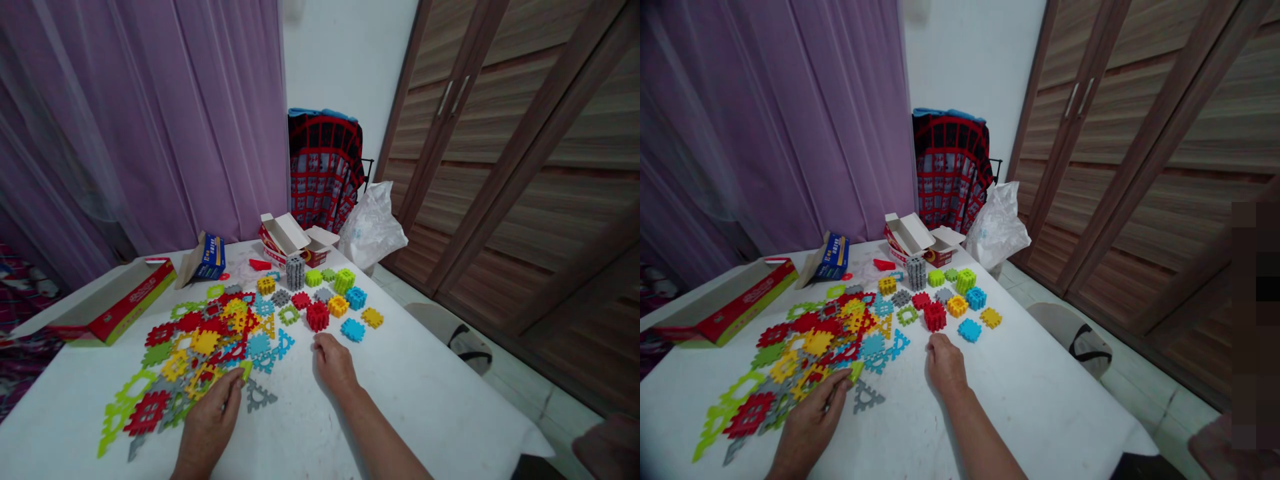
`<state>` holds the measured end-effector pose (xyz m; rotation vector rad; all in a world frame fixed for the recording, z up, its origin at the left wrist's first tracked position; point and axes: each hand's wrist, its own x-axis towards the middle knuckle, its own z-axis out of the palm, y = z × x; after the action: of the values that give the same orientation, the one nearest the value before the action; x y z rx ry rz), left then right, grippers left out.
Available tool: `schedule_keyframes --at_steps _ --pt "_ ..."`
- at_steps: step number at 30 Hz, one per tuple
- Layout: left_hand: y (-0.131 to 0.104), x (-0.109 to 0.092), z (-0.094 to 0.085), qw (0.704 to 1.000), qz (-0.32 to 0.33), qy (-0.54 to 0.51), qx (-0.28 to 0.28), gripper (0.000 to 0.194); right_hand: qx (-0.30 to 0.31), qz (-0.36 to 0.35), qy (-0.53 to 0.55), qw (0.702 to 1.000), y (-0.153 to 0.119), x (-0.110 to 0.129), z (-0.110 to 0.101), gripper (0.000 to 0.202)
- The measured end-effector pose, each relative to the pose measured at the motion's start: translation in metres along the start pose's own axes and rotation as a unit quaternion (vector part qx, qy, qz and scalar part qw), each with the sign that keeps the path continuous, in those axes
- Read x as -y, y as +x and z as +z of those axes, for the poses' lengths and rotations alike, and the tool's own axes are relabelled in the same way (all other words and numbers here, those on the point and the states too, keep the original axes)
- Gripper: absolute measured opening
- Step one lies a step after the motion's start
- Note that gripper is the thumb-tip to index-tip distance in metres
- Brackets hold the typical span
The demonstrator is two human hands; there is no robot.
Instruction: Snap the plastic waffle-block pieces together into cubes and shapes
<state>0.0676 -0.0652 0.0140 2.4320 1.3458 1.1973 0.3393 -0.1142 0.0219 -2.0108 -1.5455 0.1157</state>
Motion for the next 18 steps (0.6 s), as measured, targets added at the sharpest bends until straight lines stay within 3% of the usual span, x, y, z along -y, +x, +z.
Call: schedule_keyframes --at_steps 7,18 --pt "0.0 0.002 0.005 0.998 0.047 0.039 -0.011 0.026 0.022 -0.121 0.033 0.992 -0.001 0.022 0.012 0.025" --pt "-0.004 0.001 0.013 0.981 0.158 0.113 -0.024 0.027 0.034 -0.118 -0.004 0.992 0.001 0.029 0.016 0.027"
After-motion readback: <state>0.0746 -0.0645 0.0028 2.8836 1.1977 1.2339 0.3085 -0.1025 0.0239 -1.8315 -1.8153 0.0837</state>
